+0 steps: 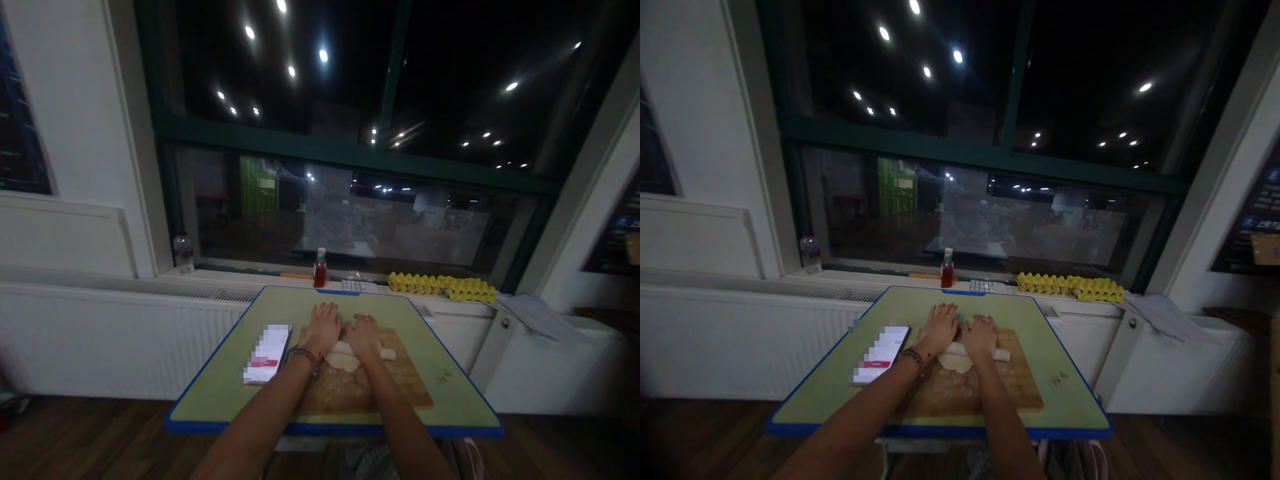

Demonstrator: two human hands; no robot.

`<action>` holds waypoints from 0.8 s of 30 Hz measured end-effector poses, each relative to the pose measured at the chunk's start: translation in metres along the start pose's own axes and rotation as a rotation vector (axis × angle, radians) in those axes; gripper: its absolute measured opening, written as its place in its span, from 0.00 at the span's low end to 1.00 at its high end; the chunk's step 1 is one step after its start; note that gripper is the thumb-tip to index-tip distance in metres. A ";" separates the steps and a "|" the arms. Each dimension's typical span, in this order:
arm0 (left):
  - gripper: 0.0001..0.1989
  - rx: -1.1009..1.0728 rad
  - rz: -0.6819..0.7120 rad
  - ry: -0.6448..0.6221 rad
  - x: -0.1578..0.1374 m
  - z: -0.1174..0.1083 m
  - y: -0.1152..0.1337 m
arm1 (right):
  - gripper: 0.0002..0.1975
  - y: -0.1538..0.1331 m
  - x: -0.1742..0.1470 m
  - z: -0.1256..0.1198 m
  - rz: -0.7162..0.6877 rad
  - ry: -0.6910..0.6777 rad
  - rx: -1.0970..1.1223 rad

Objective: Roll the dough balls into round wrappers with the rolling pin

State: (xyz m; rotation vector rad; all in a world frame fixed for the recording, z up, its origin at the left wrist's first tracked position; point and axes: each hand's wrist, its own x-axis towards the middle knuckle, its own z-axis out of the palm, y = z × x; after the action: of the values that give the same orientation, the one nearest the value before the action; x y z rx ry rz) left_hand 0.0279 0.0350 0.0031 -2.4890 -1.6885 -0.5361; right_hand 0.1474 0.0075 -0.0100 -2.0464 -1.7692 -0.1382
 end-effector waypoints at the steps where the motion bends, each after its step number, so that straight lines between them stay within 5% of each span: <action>1: 0.24 -0.001 -0.014 0.021 0.004 0.001 0.000 | 0.24 0.001 0.005 0.001 0.016 0.032 0.028; 9: 0.25 0.016 -0.069 0.021 0.002 0.012 -0.001 | 0.21 0.002 -0.001 -0.001 -0.084 -0.029 -0.073; 16: 0.24 0.049 0.045 -0.030 -0.036 0.010 -0.002 | 0.24 -0.004 -0.036 -0.007 -0.118 -0.032 -0.100; 24: 0.23 0.071 0.166 0.094 -0.068 0.009 -0.001 | 0.27 -0.011 -0.068 -0.011 -0.147 -0.014 -0.103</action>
State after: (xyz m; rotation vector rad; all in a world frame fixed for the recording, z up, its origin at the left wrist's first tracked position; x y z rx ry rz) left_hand 0.0071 -0.0220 -0.0281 -2.4818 -1.4271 -0.5565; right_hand 0.1263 -0.0584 -0.0209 -1.9896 -1.9582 -0.2647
